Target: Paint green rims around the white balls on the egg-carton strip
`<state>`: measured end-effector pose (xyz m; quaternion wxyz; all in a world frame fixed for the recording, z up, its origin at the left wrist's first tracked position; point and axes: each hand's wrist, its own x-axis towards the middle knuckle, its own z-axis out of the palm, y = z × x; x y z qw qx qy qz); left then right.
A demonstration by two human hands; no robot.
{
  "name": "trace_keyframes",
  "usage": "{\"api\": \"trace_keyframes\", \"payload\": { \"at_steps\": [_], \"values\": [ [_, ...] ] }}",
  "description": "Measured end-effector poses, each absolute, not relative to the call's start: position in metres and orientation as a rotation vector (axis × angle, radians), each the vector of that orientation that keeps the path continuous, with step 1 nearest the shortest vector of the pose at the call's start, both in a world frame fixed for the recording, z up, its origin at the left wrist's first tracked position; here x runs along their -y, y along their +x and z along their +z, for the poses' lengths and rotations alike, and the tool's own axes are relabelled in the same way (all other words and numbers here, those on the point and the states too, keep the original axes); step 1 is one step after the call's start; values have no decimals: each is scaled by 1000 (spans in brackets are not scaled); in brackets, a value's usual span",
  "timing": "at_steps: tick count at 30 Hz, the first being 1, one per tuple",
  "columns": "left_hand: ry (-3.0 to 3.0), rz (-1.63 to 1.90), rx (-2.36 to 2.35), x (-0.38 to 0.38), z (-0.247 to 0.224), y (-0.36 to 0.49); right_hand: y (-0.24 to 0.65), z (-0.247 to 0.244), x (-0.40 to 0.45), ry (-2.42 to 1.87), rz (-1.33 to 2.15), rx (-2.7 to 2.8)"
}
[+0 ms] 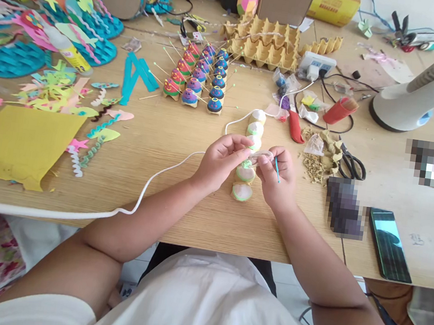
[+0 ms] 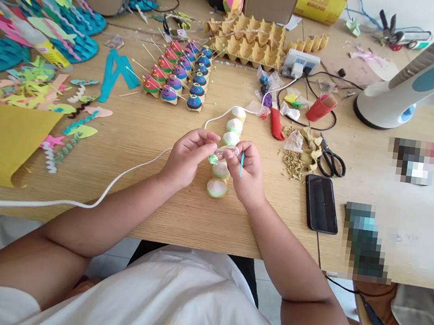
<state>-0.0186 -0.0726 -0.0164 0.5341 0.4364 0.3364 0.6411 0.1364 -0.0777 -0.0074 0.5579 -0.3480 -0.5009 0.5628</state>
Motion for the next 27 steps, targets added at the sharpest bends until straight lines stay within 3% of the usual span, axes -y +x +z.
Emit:
{"api": "trace_keyframes", "payload": {
  "at_steps": [13,27],
  "values": [
    [1068,1506,-878,73,-18,-22,135,3,79,-753,1638,1078],
    [1444,1474,-653,74,-27,-26,143,7,75,-777,1663,981]
  ]
}}
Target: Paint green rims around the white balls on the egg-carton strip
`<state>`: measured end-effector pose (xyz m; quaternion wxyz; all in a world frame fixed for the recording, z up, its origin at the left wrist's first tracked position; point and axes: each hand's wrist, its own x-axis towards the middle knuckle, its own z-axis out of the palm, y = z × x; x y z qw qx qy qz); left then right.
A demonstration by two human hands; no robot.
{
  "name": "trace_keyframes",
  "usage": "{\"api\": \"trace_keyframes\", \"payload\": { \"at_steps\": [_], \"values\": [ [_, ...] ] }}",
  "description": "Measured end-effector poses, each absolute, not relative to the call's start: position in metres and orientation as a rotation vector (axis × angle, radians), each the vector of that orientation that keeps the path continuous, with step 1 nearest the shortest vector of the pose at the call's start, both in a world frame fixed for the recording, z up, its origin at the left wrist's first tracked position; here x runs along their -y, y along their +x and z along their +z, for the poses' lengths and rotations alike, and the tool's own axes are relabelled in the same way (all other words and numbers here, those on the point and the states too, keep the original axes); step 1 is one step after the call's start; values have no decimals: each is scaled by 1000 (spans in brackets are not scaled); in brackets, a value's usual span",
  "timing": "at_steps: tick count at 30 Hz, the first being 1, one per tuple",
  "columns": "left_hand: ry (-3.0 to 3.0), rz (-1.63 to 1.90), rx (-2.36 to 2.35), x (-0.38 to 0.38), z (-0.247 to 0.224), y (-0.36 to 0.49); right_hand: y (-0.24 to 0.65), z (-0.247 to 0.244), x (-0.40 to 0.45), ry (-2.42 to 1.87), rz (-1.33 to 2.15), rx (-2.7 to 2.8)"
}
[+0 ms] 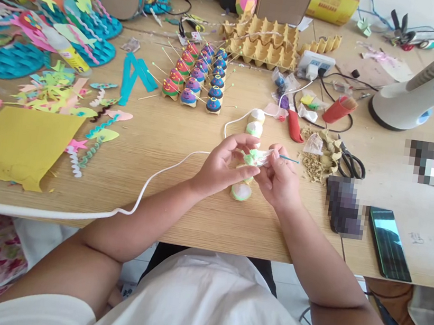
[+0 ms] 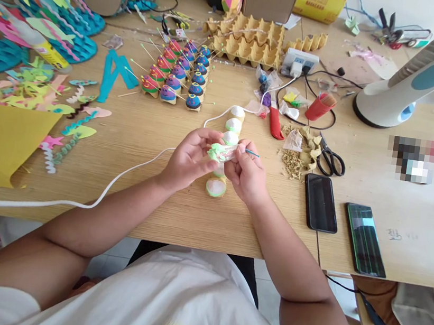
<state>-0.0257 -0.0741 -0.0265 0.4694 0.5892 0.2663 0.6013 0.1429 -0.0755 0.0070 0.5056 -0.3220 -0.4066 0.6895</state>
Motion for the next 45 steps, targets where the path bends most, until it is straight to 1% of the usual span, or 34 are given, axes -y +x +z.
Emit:
{"api": "trace_keyframes", "payload": {
  "at_steps": [7,18,20,23,27,31,37,45],
  "values": [
    [1665,1459,-757,81,-18,-27,141,0,71,-773,1678,919],
    [1532,1515,-794,83,-21,-25,147,2,72,-683,1820,1034],
    [1525,1525,-786,83,-21,-25,145,2,73,-691,1781,1043],
    [1504,1527,-783,82,-20,-25,142,1,76,-745,1624,1083],
    [1461,1534,-836,81,-18,-23,140,-1,81,-779,1485,1273],
    [1450,1552,-877,80,-17,-23,140,0,82,-789,1469,1314],
    [1423,1595,-980,75,-17,-26,144,2,76,-865,1400,1176],
    [1371,1641,-961,71,-19,-28,141,7,72,-814,1517,1030]
  ]
}}
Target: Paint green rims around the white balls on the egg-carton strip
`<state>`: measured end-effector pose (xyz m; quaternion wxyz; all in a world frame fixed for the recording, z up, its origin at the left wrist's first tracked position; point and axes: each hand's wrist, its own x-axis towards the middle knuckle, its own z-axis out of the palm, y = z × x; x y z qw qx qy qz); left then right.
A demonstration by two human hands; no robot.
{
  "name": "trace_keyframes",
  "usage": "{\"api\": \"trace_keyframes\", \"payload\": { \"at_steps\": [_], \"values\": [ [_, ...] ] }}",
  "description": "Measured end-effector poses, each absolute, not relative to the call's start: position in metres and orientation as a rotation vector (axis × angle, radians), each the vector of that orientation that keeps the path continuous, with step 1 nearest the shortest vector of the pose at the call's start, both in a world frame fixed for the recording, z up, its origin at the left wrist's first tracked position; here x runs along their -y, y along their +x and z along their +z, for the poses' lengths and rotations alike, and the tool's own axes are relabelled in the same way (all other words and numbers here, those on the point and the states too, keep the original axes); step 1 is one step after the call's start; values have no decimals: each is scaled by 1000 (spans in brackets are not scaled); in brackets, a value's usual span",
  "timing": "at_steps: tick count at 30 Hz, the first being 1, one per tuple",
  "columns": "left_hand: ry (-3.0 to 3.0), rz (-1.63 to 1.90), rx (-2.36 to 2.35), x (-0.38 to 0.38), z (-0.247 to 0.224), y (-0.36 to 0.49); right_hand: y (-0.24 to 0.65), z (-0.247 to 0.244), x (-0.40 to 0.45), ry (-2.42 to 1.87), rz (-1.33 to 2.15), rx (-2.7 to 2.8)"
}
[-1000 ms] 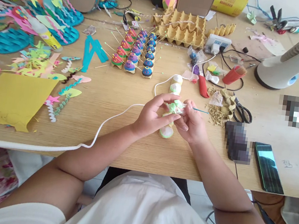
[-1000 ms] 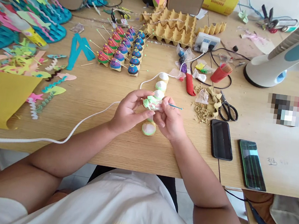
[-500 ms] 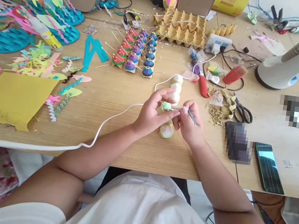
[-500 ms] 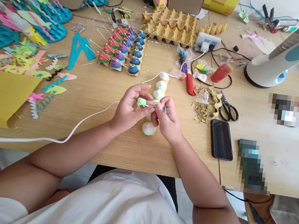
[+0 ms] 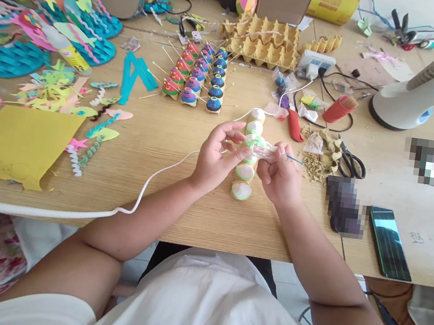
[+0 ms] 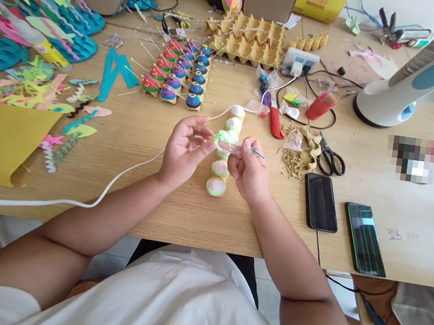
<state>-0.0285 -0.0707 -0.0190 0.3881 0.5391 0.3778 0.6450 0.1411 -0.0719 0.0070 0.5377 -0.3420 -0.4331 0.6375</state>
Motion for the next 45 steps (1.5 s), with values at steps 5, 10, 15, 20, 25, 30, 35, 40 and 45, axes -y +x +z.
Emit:
{"api": "trace_keyframes", "payload": {
  "at_steps": [5,10,15,20,25,30,35,40,45],
  "values": [
    [1234,1582,-887,64,-23,-26,143,5,70,-804,1542,1044],
    [1078,1467,-780,58,-28,-24,144,3,70,-776,1638,995],
    [1157,1441,-774,61,-28,-28,145,3,70,-770,1707,882],
    [1426,1521,-925,70,-25,-29,143,1,70,-768,1707,951],
    [1574,1592,-1048,74,-21,-30,140,1,72,-745,1680,952],
    [1692,1729,-1074,67,-33,-32,140,3,72,-733,1707,893],
    [1770,1776,-1070,57,-46,-37,144,4,72,-761,1757,865],
    [1737,1769,-990,55,-50,-38,145,2,70,-736,1793,843],
    [1757,1723,-926,58,-47,-35,145,0,69,-695,1830,882]
  ]
}}
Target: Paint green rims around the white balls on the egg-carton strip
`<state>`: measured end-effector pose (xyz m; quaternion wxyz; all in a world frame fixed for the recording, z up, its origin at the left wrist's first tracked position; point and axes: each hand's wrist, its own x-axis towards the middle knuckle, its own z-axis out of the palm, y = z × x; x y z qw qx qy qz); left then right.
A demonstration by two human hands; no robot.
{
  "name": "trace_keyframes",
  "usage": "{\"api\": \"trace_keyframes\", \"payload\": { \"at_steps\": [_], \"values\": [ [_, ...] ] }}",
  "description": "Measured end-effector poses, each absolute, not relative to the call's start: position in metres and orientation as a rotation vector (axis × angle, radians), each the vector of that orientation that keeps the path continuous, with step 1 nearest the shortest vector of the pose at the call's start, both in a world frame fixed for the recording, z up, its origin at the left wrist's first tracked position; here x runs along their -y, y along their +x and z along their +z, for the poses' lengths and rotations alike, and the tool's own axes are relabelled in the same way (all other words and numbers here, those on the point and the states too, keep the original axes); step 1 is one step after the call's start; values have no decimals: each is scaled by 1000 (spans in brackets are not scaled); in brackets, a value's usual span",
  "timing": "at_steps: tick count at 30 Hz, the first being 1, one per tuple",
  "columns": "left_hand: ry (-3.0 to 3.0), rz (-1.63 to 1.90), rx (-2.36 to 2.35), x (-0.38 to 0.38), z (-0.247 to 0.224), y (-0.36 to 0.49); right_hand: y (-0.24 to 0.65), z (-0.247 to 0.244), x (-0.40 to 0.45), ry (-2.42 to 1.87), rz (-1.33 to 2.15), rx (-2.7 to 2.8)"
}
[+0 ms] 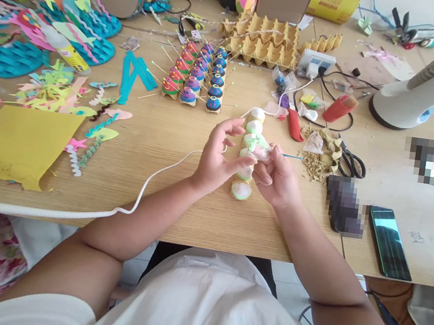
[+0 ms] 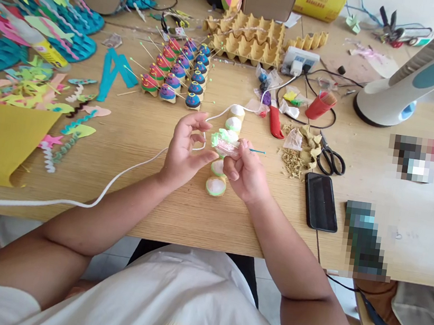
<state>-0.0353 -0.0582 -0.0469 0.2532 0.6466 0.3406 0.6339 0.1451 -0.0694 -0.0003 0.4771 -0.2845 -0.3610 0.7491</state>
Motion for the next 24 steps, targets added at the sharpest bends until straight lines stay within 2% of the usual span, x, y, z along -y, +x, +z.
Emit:
{"api": "trace_keyframes", "payload": {
  "at_steps": [8,18,24],
  "values": [
    [1503,1714,-906,58,-44,-34,144,1,70,-715,1752,966],
    [951,1287,-652,65,-23,-26,140,4,71,-781,1623,1058],
    [1122,1442,-812,66,-19,-27,142,-3,69,-839,1357,1171]
  ]
}}
